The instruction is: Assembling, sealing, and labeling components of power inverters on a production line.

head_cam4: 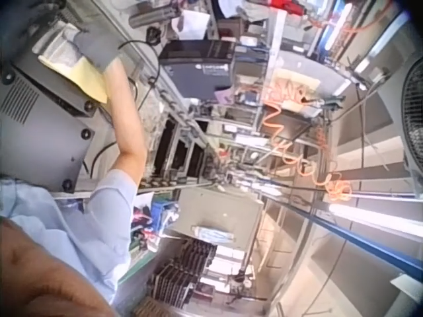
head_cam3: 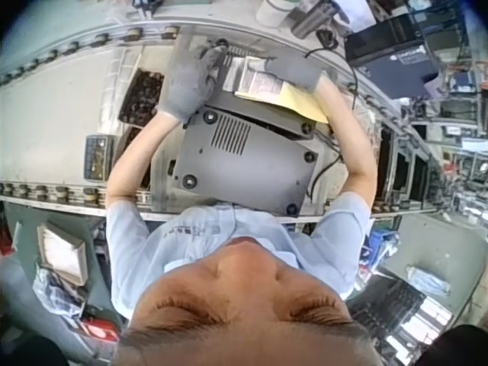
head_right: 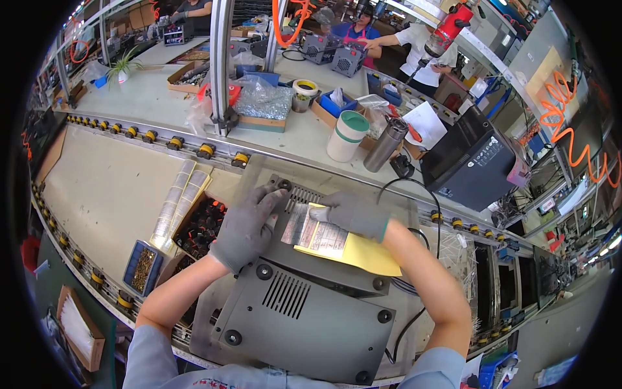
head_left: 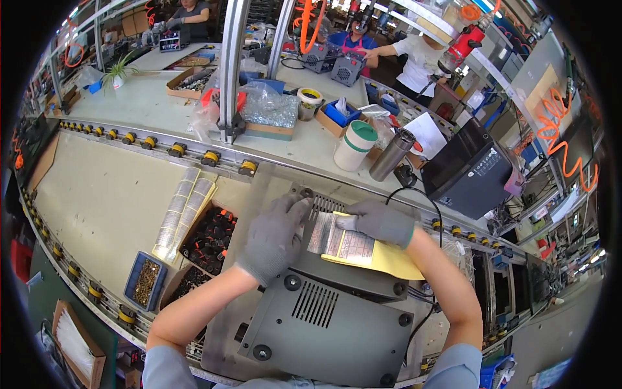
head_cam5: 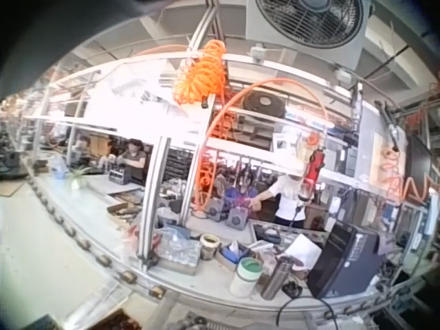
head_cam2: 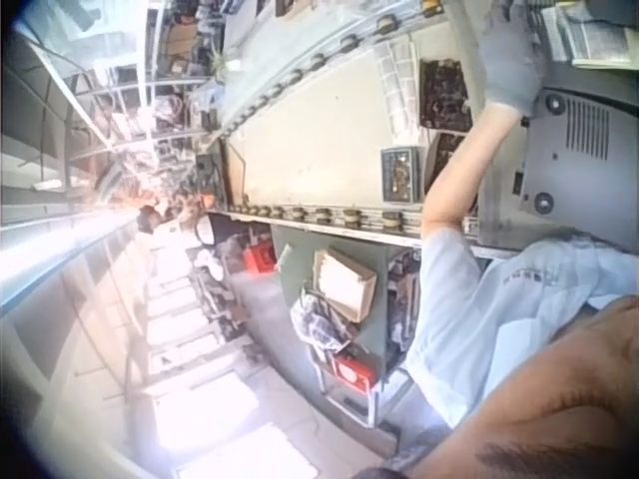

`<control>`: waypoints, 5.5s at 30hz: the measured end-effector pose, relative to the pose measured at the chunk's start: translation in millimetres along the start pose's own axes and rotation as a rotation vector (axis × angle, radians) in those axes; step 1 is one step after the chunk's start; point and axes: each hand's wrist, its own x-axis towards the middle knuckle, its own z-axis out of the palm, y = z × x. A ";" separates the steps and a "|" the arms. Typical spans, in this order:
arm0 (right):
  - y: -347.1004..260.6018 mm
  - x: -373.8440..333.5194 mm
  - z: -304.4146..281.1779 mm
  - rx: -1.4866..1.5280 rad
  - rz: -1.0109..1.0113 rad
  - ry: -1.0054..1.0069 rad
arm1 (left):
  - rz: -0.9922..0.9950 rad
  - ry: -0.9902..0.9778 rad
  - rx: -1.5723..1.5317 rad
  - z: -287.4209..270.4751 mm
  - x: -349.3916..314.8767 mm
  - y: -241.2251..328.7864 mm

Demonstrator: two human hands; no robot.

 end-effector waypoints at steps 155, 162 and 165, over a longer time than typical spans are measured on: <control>-27.3 -177.1 81.3 0.401 -0.075 0.459 | -0.045 -0.170 -0.638 -75.5 -141.6 114.6; -46.1 -125.5 72.3 0.031 0.011 -0.200 | -0.139 0.087 -0.085 -69.7 -137.6 67.8; -43.6 -113.1 72.3 -0.028 0.025 -0.270 | -0.138 0.029 -0.115 -68.5 -137.3 66.4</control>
